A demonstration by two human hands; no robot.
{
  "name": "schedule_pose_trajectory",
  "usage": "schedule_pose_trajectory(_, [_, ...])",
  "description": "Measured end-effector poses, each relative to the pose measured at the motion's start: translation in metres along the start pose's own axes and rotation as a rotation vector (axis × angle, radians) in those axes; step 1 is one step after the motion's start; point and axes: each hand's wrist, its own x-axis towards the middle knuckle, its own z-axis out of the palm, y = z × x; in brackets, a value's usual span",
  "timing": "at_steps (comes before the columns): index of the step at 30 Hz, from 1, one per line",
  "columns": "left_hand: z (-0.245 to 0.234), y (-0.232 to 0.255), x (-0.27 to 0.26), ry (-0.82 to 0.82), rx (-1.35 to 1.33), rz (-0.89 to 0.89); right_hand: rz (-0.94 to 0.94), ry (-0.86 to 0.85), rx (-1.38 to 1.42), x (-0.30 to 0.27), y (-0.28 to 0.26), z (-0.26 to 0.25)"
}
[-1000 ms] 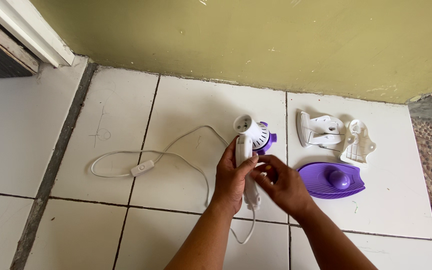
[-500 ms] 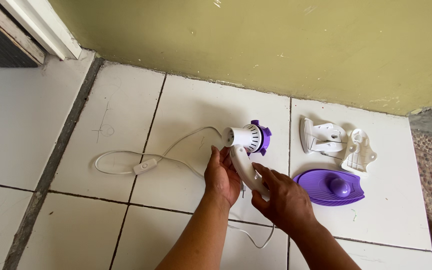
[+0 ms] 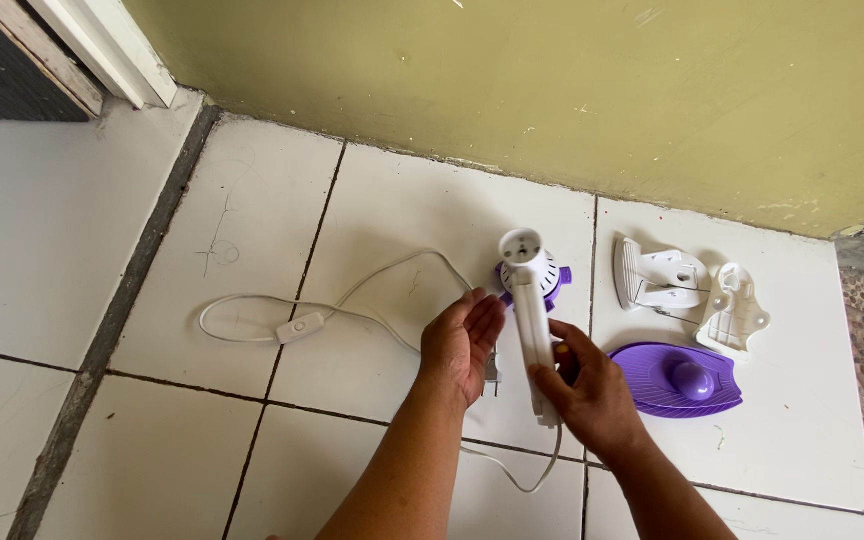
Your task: The person uses a screwdriver to remove screws from a white and purple handheld appliance. They detach the handle from the main body and then remove the purple top cover, placing the separated parts on the tiled floor.
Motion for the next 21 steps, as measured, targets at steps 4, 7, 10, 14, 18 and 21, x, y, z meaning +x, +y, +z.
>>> schedule_pose_trajectory(4, [-0.014,0.003,0.012,0.013,0.172,0.201,0.025,-0.043,0.073,0.007,0.019,-0.013])
schedule_pose_trajectory(7, [-0.013,0.007,0.008,0.068,0.627,0.443,0.008,-0.046,0.18,0.013,0.027,-0.023])
schedule_pose_trajectory(10, [-0.005,0.005,-0.009,0.052,1.091,0.636,0.072,-0.049,0.305,0.017,0.026,-0.032])
schedule_pose_trajectory(14, [0.02,-0.002,-0.027,-0.137,1.094,0.419,0.129,-0.047,0.394,0.022,0.016,-0.025])
schedule_pose_trajectory(18, [0.034,0.001,-0.038,-0.284,1.013,0.24,0.143,-0.169,0.377,0.022,0.01,-0.013])
schedule_pose_trajectory(21, [0.036,0.006,-0.044,-0.332,0.977,0.276,0.093,-0.217,0.35,0.028,0.015,-0.015])
